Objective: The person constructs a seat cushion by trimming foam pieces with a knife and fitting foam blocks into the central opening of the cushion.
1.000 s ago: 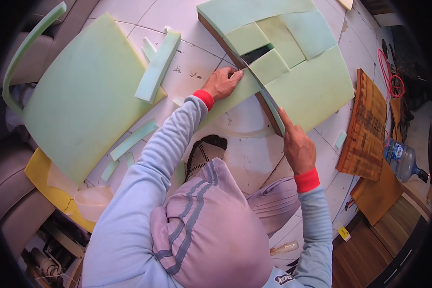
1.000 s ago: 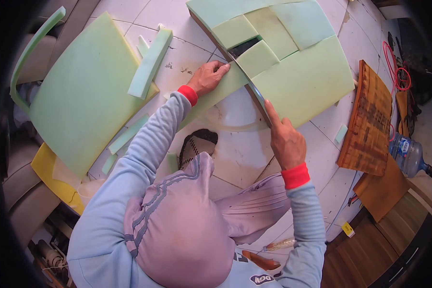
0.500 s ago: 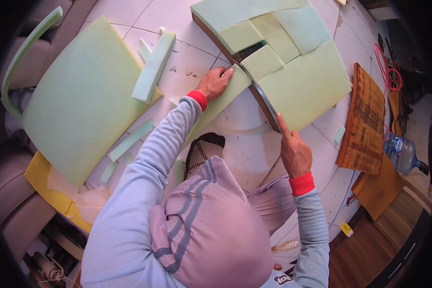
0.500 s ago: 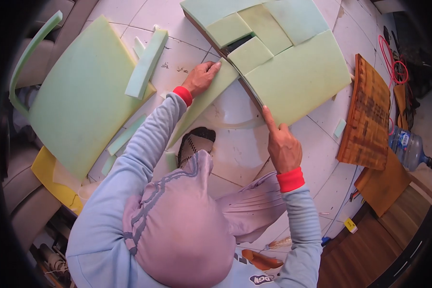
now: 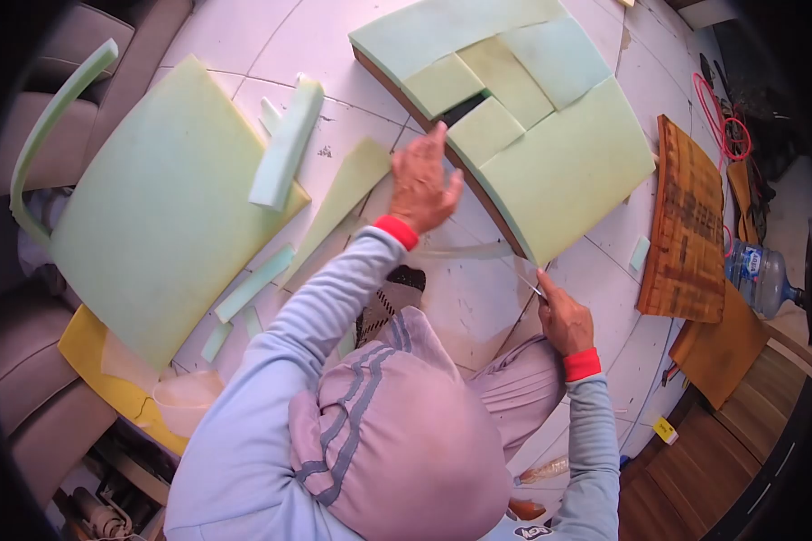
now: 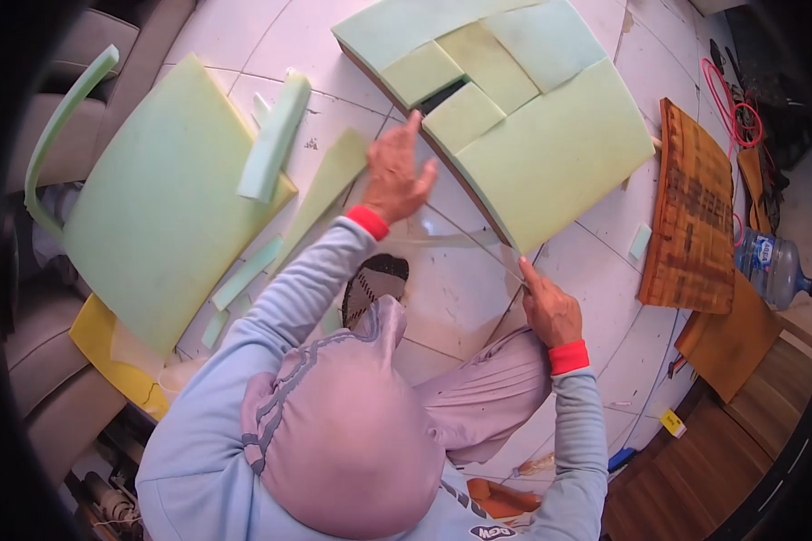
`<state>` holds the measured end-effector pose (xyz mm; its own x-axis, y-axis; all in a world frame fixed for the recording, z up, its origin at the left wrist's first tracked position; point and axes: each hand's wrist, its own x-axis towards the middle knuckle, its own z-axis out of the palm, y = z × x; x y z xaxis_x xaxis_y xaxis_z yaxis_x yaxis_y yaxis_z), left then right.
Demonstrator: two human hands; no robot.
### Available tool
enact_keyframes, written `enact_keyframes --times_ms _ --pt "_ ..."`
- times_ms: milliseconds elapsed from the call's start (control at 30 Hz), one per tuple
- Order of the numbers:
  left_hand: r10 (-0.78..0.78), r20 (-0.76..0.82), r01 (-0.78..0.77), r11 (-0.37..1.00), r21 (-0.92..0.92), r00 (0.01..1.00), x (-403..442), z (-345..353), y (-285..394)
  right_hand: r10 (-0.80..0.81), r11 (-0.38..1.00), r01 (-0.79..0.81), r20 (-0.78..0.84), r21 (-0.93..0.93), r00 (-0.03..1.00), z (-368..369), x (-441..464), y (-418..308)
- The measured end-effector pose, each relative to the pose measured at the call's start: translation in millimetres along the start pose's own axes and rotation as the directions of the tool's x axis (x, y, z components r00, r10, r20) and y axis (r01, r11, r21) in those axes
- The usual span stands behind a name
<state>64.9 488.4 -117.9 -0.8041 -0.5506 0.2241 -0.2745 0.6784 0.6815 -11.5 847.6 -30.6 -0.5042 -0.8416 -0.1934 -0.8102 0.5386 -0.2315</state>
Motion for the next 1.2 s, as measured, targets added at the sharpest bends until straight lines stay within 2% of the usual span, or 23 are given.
enact_keyframes --times_ms 100,233,267,367,400,500,600,667,700,733,767,800,833,867,900,933,1000,1033,1067,1100,1133,1167,1200 --pt "0.024 -0.081 -0.028 0.998 -0.049 0.996 1 28 15 0.015 0.996 -0.014 -0.009 0.09 1.0 18 6 4" --pt "0.078 -0.006 -0.076 0.978 0.194 0.997 6 7 17 0.056 0.998 -0.056 0.013 0.015 0.998 12 9 -2" --pt "0.054 -0.029 -0.048 0.983 0.179 0.998 11 2 19 0.086 0.996 -0.084 -0.061 0.042 0.994 12 13 -4" --pt "0.054 -0.08 -0.06 0.995 -0.076 0.995 39 14 27 0.151 0.988 -0.137 -0.245 0.072 0.958 13 37 -8" --pt "0.052 0.034 -0.049 0.996 -0.077 0.998 50 24 27 0.146 0.989 -0.143 -0.29 0.034 0.946 11 51 -8" --pt "0.245 0.12 -0.271 0.904 0.331 0.962 54 48 36 0.198 0.978 -0.204 -0.489 0.043 0.85 4 88 -16" --pt "0.287 0.273 -0.37 0.869 0.329 0.918 65 29 24 0.223 0.971 -0.223 -0.657 0.085 0.72 -4 132 -36" --pt "0.304 0.384 -0.431 0.848 0.307 0.872 73 21 28 0.221 0.972 -0.095 -0.692 0.216 0.687 -2 171 -57" --pt "0.298 0.438 -0.451 0.841 0.3 0.848 81 16 29 0.166 0.986 -0.108 -0.667 0.127 0.727 8 188 -63" --pt "0.355 0.456 -0.483 0.852 0.201 0.816 94 11 17 0.133 0.988 -0.041 -0.664 0.152 0.736 19 207 -69" --pt "0.405 0.471 -0.505 0.857 0.103 0.784 110 5 2 0.185 0.982 -0.141 -0.547 0.122 0.816 42 221 -77" --pt "0.426 0.484 -0.559 0.812 0.169 0.765 126 -15 5 0.204 0.978 -0.19 -0.531 0.082 0.823 42 228 -82" --pt "0.383 0.478 -0.478 0.874 0.089 0.79 146 -32 1 0.217 0.973 -0.226 -0.513 0.046 0.831 38 234 -86" --pt "0.448 0.294 -0.459 0.888 -0.032 0.844 159 -36 -21 0.243 0.963 -0.267 -0.479 0.019 0.843 37 237 -88" --pt "0.463 0.127 -0.477 0.87 0.128 0.877 172 -41 -34 0.266 0.955 -0.297 -0.442 -0.002 0.857 34 239 -90" --pt "0.472 0.046 -0.465 0.839 0.284 0.88 187 -50 -37 0.282 0.948 -0.318 -0.406 -0.022 0.869 29 240 -91" --pt "0.45 -0.073 -0.398 0.845 0.357 0.89 222 -58 -67 0.308 0.938 -0.345 -0.381 -0.031 0.872 17 241 -95" --pt "0.39 -0.093 -0.288 0.802 0.523 0.916 234 -59 -82 0.316 0.935 -0.352 -0.366 -0.034 0.875 11 242 -99" --pt "0.37 -0.021 -0.305 0.794 0.526 0.929 251 -56 -115 0.321 0.947 -0.308 -0.317 0.093 0.892 5 233 -99" --pt "0.326 0.052 -0.301 0.784 0.544 0.944 259 -51 -150 0.311 0.95 -0.268 -0.376 0.162 0.873 15 221 -90" --pt "0.155 0.045 -0.161 0.931 0.327 0.987 261 -40 -172 0.295 0.947 -0.204 -0.419 0.249 0.859 33 210 -80" --pt "0.163 0.019 -0.163 0.96 0.229 0.986 257 -41 -158 0.151 0.975 -0.201 -0.38 -0.094 0.913 52 205 -60" --pt "0.129 0.071 -0.141 0.969 0.201 0.989 252 -47 -133 0.087 0.992 -0.115 -0.405 -0.044 0.91 56 202 -44"
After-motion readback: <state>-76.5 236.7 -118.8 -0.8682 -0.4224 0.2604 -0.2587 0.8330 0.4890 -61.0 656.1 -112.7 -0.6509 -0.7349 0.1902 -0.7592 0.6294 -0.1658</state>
